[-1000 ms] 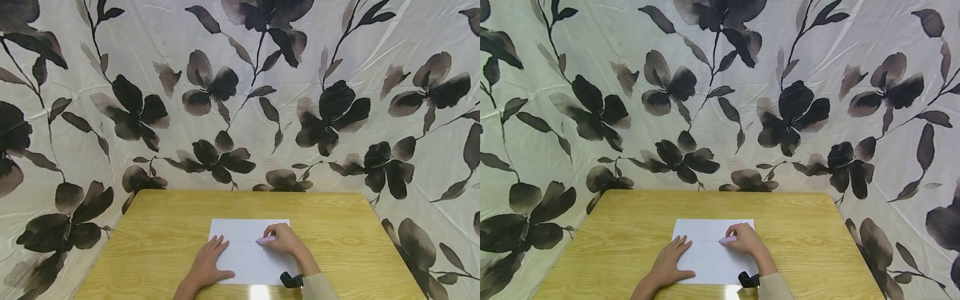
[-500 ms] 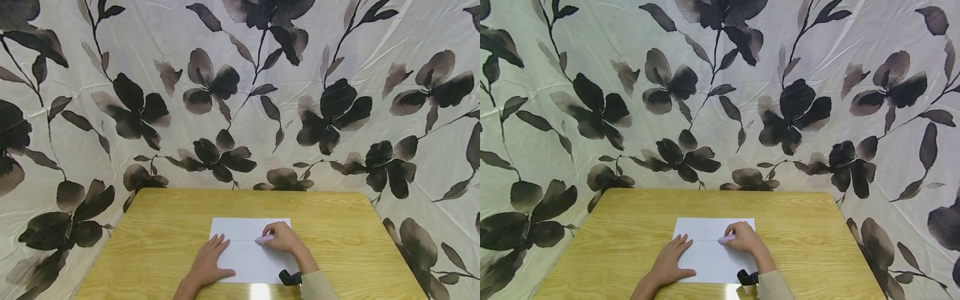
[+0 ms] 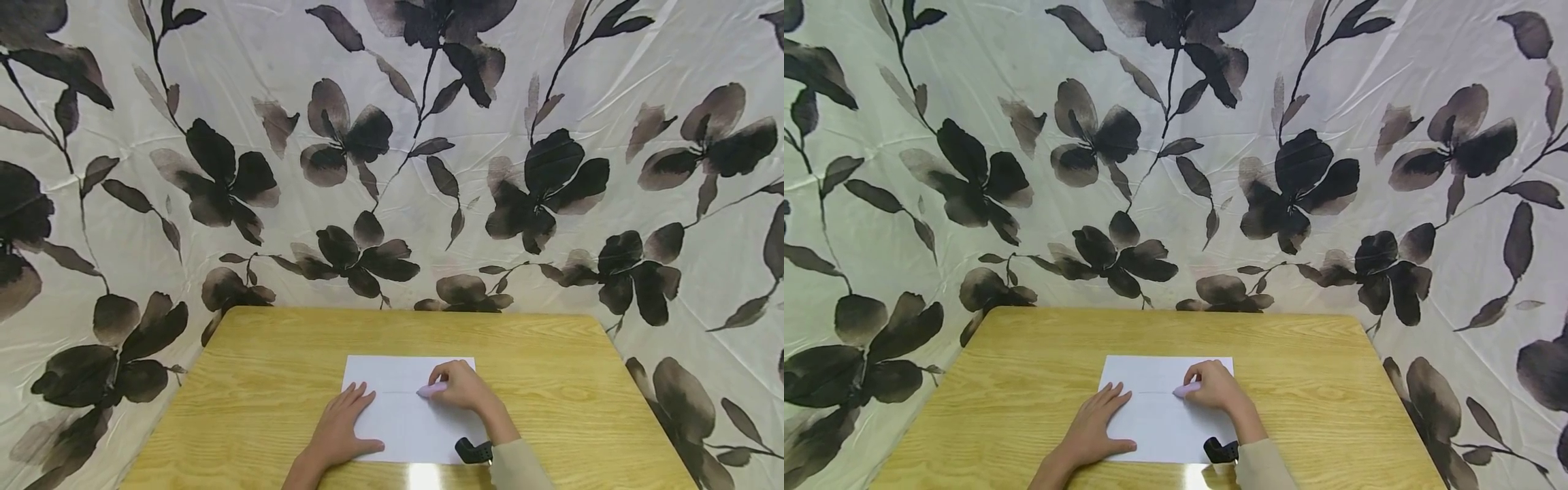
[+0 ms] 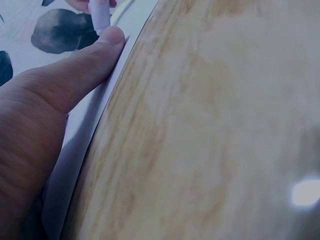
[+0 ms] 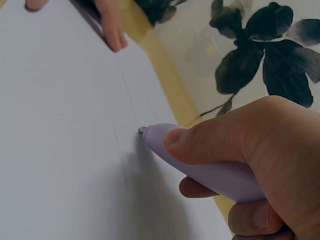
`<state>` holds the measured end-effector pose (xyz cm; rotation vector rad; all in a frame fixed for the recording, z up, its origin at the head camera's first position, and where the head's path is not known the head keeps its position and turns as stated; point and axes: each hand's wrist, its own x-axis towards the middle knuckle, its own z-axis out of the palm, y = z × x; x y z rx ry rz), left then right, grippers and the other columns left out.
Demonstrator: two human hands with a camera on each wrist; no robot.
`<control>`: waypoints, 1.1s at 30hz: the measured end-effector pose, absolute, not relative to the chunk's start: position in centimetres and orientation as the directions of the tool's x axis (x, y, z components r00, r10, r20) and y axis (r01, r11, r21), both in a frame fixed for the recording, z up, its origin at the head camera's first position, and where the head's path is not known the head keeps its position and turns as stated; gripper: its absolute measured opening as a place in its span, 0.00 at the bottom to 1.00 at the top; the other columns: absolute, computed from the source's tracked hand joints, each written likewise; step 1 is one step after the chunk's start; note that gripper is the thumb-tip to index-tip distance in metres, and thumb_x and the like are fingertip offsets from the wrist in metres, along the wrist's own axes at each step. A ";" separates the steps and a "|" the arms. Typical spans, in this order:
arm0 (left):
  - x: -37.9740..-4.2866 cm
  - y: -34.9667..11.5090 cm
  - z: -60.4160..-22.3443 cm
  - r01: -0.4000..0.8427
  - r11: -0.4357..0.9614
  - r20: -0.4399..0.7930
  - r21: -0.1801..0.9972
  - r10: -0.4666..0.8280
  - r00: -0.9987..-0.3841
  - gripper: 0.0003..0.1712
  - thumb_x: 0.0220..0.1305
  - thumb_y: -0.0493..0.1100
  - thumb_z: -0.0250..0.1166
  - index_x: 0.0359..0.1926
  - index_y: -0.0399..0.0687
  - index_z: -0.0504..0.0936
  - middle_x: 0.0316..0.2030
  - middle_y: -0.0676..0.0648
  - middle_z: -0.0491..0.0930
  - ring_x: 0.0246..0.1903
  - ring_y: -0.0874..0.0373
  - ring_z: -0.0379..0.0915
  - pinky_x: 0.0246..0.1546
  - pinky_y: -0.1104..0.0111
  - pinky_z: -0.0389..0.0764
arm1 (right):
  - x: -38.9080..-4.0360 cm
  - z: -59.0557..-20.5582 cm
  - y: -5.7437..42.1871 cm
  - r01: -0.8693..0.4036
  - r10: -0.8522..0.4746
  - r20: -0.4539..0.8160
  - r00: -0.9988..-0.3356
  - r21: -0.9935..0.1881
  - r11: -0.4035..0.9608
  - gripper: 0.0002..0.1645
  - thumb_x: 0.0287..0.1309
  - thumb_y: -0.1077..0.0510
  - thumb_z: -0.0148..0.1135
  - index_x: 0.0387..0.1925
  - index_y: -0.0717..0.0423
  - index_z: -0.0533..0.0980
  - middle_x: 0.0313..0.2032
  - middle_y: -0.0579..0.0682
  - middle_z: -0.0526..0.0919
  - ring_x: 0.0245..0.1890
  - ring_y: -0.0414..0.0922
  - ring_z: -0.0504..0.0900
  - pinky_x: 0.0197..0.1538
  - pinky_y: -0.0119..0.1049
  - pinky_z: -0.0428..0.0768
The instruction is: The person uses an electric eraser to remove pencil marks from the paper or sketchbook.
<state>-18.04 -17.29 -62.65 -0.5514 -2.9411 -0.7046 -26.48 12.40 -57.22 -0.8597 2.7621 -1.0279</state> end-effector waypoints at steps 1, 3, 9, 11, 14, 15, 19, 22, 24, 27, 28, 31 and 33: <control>-18.0 -17.3 -62.6 0.360 0.829 0.149 0.427 0.328 -0.933 0.59 0.41 0.81 0.63 0.68 0.51 0.70 0.70 0.44 0.62 0.70 0.43 0.51 0.65 0.43 0.56 | -26.5 -57.3 12.3 -0.475 -0.527 0.118 -0.842 -0.626 0.619 0.07 0.44 0.56 0.75 0.27 0.46 0.82 0.26 0.37 0.79 0.26 0.37 0.71 0.31 0.32 0.72; -18.0 -17.3 -62.6 0.363 0.828 0.156 0.428 0.328 -0.932 0.58 0.41 0.81 0.64 0.67 0.50 0.71 0.70 0.43 0.62 0.70 0.42 0.51 0.64 0.43 0.56 | -26.5 -57.3 12.4 -0.467 -0.517 0.113 -0.849 -0.620 0.631 0.07 0.44 0.55 0.75 0.27 0.45 0.82 0.25 0.37 0.79 0.26 0.36 0.71 0.31 0.31 0.72; -18.0 -17.2 -62.7 0.368 0.829 0.170 0.422 0.327 -0.930 0.58 0.41 0.81 0.64 0.67 0.50 0.71 0.69 0.43 0.63 0.69 0.42 0.52 0.64 0.43 0.57 | -26.4 -57.0 12.5 -0.453 -0.504 0.103 -0.858 -0.615 0.646 0.07 0.44 0.54 0.76 0.26 0.45 0.82 0.25 0.37 0.78 0.26 0.37 0.72 0.31 0.33 0.73; -18.0 -17.1 -62.7 0.370 0.827 0.170 0.422 0.328 -0.929 0.58 0.41 0.81 0.63 0.67 0.50 0.71 0.69 0.43 0.63 0.69 0.42 0.53 0.64 0.43 0.57 | -26.4 -56.8 12.3 -0.458 -0.518 0.098 -0.850 -0.623 0.633 0.07 0.45 0.54 0.76 0.26 0.46 0.82 0.25 0.38 0.79 0.26 0.38 0.72 0.31 0.33 0.73; -18.0 -17.1 -62.7 0.365 0.826 0.163 0.430 0.327 -0.931 0.58 0.41 0.81 0.63 0.67 0.50 0.71 0.69 0.43 0.63 0.70 0.42 0.52 0.64 0.43 0.56 | -26.5 -56.7 12.1 -0.452 -0.523 0.085 -0.848 -0.630 0.631 0.07 0.45 0.54 0.75 0.27 0.47 0.83 0.26 0.38 0.79 0.27 0.38 0.72 0.31 0.33 0.72; -18.0 -17.0 -62.7 0.359 0.828 0.154 0.430 0.325 -0.933 0.58 0.41 0.81 0.63 0.67 0.51 0.71 0.70 0.44 0.62 0.70 0.43 0.52 0.64 0.43 0.56 | -26.6 -56.7 12.1 -0.448 -0.520 0.080 -0.850 -0.628 0.636 0.07 0.45 0.55 0.75 0.27 0.47 0.82 0.26 0.38 0.79 0.27 0.38 0.72 0.31 0.33 0.72; -18.0 -17.0 -62.6 0.344 0.834 0.131 0.432 0.319 -0.939 0.59 0.40 0.81 0.63 0.68 0.52 0.70 0.70 0.45 0.61 0.71 0.44 0.50 0.65 0.44 0.55 | -26.6 -56.8 12.5 -0.434 -0.499 0.074 -0.864 -0.613 0.661 0.07 0.44 0.54 0.75 0.25 0.45 0.82 0.25 0.37 0.78 0.26 0.37 0.72 0.31 0.33 0.72; -18.1 -17.0 -62.5 0.341 0.833 0.125 0.435 0.320 -0.939 0.59 0.40 0.81 0.63 0.68 0.52 0.70 0.70 0.45 0.61 0.71 0.44 0.50 0.66 0.44 0.54 | -26.7 -56.7 12.5 -0.442 -0.510 0.078 -0.857 -0.620 0.648 0.07 0.45 0.54 0.76 0.26 0.46 0.82 0.24 0.37 0.78 0.26 0.37 0.71 0.30 0.33 0.72; -18.1 -17.0 -62.6 0.341 0.833 0.123 0.435 0.321 -0.939 0.59 0.40 0.82 0.62 0.68 0.52 0.70 0.70 0.45 0.61 0.71 0.44 0.50 0.66 0.45 0.54 | -26.7 -56.7 12.2 -0.447 -0.521 0.080 -0.850 -0.633 0.632 0.07 0.45 0.54 0.76 0.26 0.47 0.83 0.24 0.38 0.78 0.25 0.38 0.70 0.29 0.33 0.71; -18.0 -17.0 -62.7 0.340 0.834 0.119 0.434 0.321 -0.939 0.59 0.40 0.82 0.62 0.68 0.53 0.70 0.70 0.45 0.61 0.71 0.44 0.50 0.66 0.45 0.54 | -26.6 -56.7 12.1 -0.440 -0.527 0.067 -0.847 -0.643 0.626 0.08 0.45 0.53 0.76 0.26 0.48 0.83 0.24 0.38 0.78 0.25 0.38 0.70 0.28 0.32 0.71; -18.0 -17.0 -62.8 0.338 0.837 0.117 0.431 0.320 -0.940 0.59 0.40 0.82 0.62 0.68 0.53 0.70 0.70 0.45 0.61 0.71 0.44 0.50 0.66 0.45 0.54 | -26.6 -56.8 12.1 -0.435 -0.523 0.063 -0.850 -0.644 0.630 0.08 0.45 0.53 0.76 0.26 0.48 0.83 0.24 0.38 0.78 0.25 0.38 0.70 0.29 0.32 0.71; -18.0 -17.1 -62.8 0.339 0.837 0.123 0.430 0.318 -0.940 0.59 0.40 0.81 0.63 0.68 0.53 0.70 0.70 0.45 0.61 0.71 0.44 0.50 0.65 0.44 0.54 | -26.5 -56.8 12.4 -0.424 -0.505 0.058 -0.861 -0.631 0.650 0.08 0.44 0.52 0.76 0.25 0.46 0.83 0.24 0.37 0.78 0.25 0.37 0.70 0.29 0.32 0.71; -18.1 -17.0 -62.7 0.340 0.837 0.128 0.429 0.317 -0.940 0.59 0.40 0.81 0.63 0.68 0.53 0.70 0.70 0.45 0.61 0.71 0.44 0.50 0.65 0.44 0.54 | -26.5 -56.8 12.4 -0.426 -0.502 0.064 -0.862 -0.628 0.651 0.08 0.44 0.53 0.76 0.25 0.46 0.83 0.23 0.37 0.78 0.25 0.37 0.70 0.29 0.32 0.71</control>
